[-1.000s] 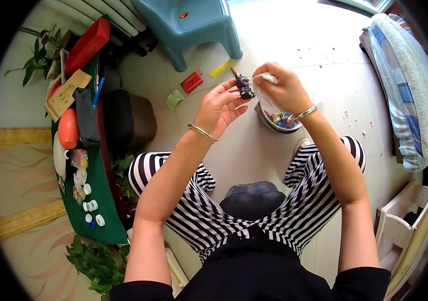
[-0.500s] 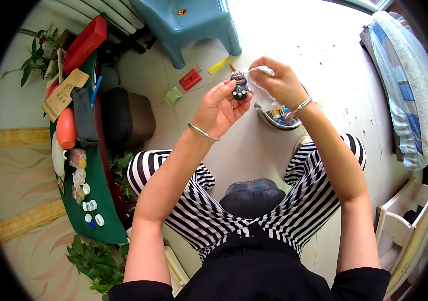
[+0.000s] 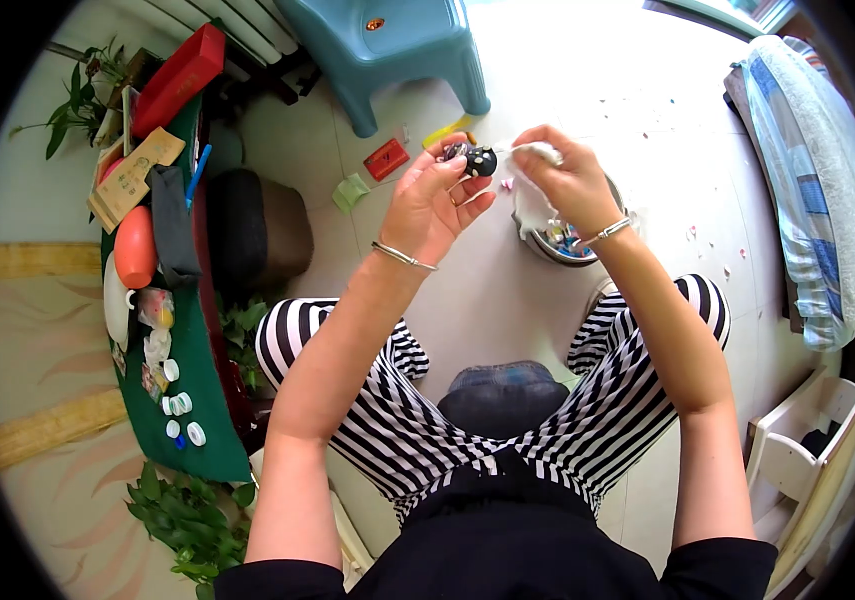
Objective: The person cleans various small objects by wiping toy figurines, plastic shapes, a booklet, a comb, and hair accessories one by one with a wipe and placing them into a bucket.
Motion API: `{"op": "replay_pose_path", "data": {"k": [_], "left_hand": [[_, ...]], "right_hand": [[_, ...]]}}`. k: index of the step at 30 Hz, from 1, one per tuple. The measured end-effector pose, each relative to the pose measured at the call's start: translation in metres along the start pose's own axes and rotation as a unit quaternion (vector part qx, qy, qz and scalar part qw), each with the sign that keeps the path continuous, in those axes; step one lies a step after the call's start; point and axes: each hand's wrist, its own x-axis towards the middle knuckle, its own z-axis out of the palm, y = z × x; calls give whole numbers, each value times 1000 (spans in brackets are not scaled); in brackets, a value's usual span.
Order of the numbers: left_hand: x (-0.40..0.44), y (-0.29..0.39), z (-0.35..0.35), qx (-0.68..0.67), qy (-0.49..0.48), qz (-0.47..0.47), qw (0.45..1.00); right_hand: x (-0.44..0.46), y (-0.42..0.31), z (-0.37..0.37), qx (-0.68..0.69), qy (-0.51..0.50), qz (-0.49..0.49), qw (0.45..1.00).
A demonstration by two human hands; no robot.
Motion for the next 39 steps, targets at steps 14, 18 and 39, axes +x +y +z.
{"op": "replay_pose_path", "data": {"k": [14,18,39], "left_hand": [[4,-9,-13,-110,8,-19,994],[0,-1,-9,-46,-31,-17,998],[-3,-11,1,29,-87,8,996]], "right_hand": [[0,6,10,-193,1,-180,965],[5,2,1,-31,58,11,998],[4,-8,-19,95,-34,114,988]]}}
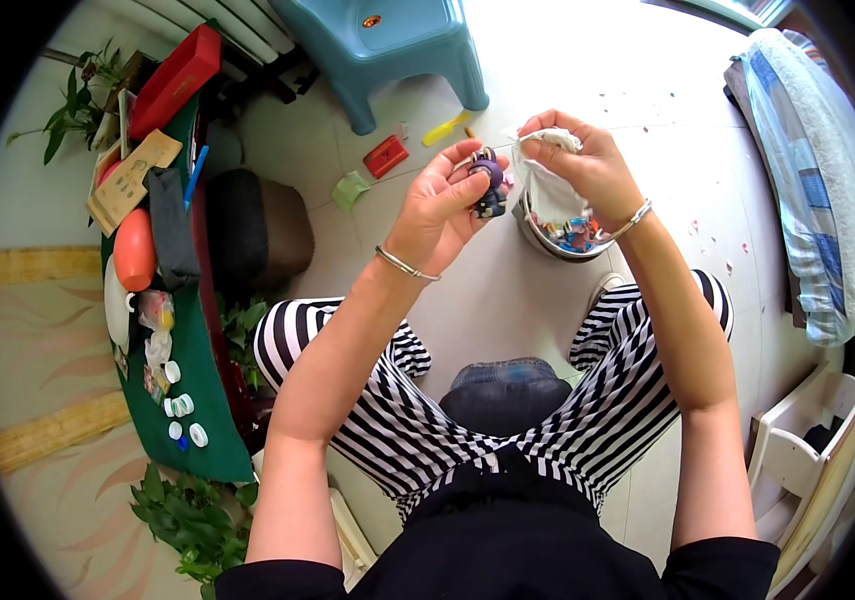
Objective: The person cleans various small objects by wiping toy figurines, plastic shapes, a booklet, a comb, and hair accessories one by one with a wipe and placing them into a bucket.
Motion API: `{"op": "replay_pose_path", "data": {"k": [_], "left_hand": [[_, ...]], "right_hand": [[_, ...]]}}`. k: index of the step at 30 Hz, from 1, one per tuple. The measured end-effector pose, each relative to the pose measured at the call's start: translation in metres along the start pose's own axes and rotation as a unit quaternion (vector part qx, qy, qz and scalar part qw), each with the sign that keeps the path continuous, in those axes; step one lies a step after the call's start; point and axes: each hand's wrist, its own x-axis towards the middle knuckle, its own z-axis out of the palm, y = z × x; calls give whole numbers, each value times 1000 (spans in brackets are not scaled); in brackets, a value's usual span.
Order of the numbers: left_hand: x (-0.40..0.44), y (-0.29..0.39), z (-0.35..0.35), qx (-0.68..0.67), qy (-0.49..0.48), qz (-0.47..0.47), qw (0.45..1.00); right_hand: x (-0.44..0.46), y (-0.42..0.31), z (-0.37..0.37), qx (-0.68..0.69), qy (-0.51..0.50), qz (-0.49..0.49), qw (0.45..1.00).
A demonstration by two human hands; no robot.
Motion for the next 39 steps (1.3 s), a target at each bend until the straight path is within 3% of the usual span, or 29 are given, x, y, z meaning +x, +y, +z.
{"op": "replay_pose_path", "data": {"k": [4,5,7,9,11,13,15,16,19,23,27,31,35,39], "left_hand": [[4,-2,-4,-34,20,-10,999],[3,-2,-6,-32,21,-11,999],[3,0,-7,-50,-15,-35,998],[3,0,-7,-47,-13,-32,998],[2,-2,-8,-46,-8,-32,998],[4,-4,-9,-63,14,-30,997],[4,-2,-9,-61,32,-22,997],[4,-2,-9,-62,50,-14,997],[7,-6,-18,-67,30,10,997],[7,-4,-18,-93,75,-1,993],[7,-5,-13,-90,94,6,991],[6,-3,-14,-85,112,-21,990],[5,-8,-11,-105,86,-46,990],[7,-12,-7,-114,91,-49,988]], "right_hand": [[0,11,12,-137,-38,-189,972],[2,12,9,-135,-37,-188,972],[5,9,5,-173,84,-55,980],[4,6,8,-192,75,-78,975],[2,14,18,-224,20,-292,929],[4,18,15,-242,37,-280,928],[6,12,11,-253,110,-157,948],[3,7,14,-271,87,-245,927],[-3,16,25,-307,-4,-305,902],[1,19,20,-319,71,-261,908],[-4,27,24,-321,-12,-298,899],[-7,21,21,-363,39,-230,902],[-8,36,21,-346,0,-268,899],[-8,29,20,-337,62,-246,907]]}}
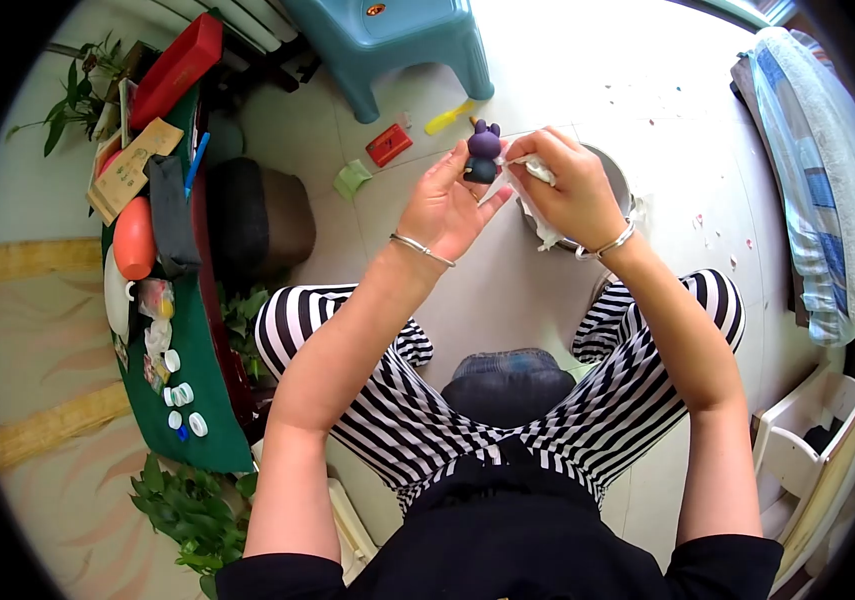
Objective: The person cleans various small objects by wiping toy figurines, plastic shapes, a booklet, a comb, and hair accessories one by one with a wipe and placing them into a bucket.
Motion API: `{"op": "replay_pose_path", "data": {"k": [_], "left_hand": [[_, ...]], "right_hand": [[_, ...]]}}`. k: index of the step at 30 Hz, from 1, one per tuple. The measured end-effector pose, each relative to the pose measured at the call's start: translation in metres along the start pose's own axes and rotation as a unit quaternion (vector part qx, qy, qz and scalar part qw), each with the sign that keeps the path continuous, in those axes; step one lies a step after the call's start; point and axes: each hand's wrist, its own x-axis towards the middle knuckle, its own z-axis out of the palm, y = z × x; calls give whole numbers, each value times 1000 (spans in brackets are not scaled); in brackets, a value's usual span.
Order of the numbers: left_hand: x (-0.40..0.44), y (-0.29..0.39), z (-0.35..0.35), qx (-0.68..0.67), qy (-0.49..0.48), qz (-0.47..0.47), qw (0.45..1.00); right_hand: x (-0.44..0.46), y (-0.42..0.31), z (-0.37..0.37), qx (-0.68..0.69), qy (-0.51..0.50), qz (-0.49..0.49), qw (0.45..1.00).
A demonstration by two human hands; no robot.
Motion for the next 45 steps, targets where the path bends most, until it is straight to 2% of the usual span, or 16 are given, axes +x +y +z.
{"op": "replay_pose_path", "data": {"k": [2,4,6,8,9,12,20,23,28,30,31,32,34,36,38,45], "left_hand": [[0,-1,-3,-12,10,-4,1000],[1,0,-3,23,16,-10,1000],[3,-2,-4,36,32,-12,999],[5,-4,-8,45,48,-9,998],[6,-5,-9,57,38,-12,998],[12,-15,-9,86,31,-24,996],[39,-60,9,246,0,-28,969],[49,-79,19,263,-10,-33,964],[68,-103,17,345,-20,-37,938],[74,-110,11,366,-6,-45,930],[76,-113,10,386,9,-50,921],[78,-115,7,386,10,-49,921],[73,-112,9,398,-13,-76,914],[70,-111,7,380,-2,-68,922],[73,-108,-1,331,-75,-114,934],[56,-84,-6,293,6,-79,953]], "right_hand": [[-3,-1,1,6,5,-29,1000],[-13,14,5,-40,-90,-7,995],[-13,21,0,-51,-70,-9,996],[-6,12,-15,10,-83,140,987],[-5,18,-19,39,-60,131,989],[-10,31,-30,138,-78,227,961],[-44,66,-49,207,-62,293,931],[-56,72,-61,224,-52,320,919],[-73,90,-69,177,-38,331,926],[-78,98,-67,-15,-23,324,946],[-83,96,-67,-54,-13,318,947],[-85,95,-68,-53,-14,316,947],[-84,91,-67,-45,-96,339,935],[-83,93,-58,-12,-92,332,939],[-77,85,-53,2,-99,332,938],[-45,72,-17,-31,-113,296,948]]}}
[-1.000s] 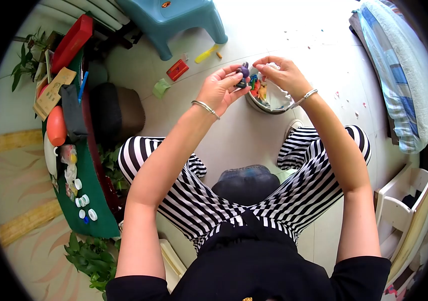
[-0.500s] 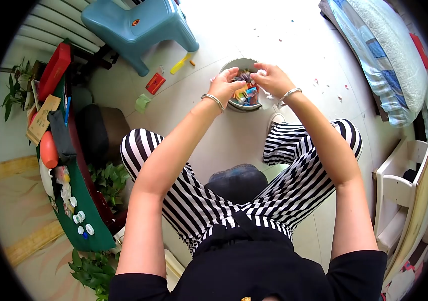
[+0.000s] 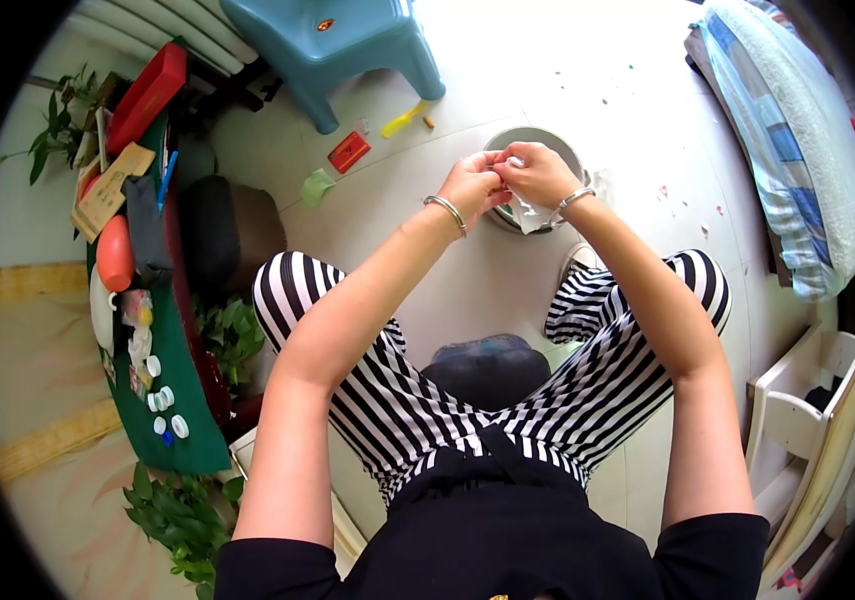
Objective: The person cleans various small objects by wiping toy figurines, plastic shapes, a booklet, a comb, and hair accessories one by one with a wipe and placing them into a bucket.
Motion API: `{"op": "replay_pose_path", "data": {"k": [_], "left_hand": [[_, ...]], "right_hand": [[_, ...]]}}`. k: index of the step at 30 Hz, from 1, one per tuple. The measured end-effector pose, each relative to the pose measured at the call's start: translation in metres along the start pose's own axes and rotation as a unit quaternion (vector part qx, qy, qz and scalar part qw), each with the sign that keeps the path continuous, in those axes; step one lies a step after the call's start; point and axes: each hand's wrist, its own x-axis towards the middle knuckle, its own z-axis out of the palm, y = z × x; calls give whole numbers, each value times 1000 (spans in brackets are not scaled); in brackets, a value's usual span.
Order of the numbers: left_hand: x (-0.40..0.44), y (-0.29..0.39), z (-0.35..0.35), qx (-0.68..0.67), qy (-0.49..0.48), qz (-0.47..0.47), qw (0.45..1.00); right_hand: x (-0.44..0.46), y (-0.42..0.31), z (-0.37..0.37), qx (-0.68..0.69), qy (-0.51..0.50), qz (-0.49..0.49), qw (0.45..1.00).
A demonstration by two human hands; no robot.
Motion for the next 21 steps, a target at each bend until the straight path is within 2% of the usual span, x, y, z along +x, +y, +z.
{"op": "replay_pose_path", "data": {"k": [7,11,13,19,20,21], "left_hand": [[-18,6,-48,-45,66,22,997],[-5,-6,-87,-43,116,-17,992],[12,-8,-108,-38,150,-52,987],[81,-30,-177,-82,174,-38,981],[96,-35,-186,-87,174,-41,980],[108,-35,-193,-85,214,-45,972]], "right_hand": [[30,-28,48,-29,-39,-42,998],[62,-18,91,-41,-73,-8,996],[83,-10,112,-20,-58,19,998],[159,22,150,-18,-44,83,995],[175,30,153,-14,-45,119,992],[192,41,158,-8,-44,154,987]]}}
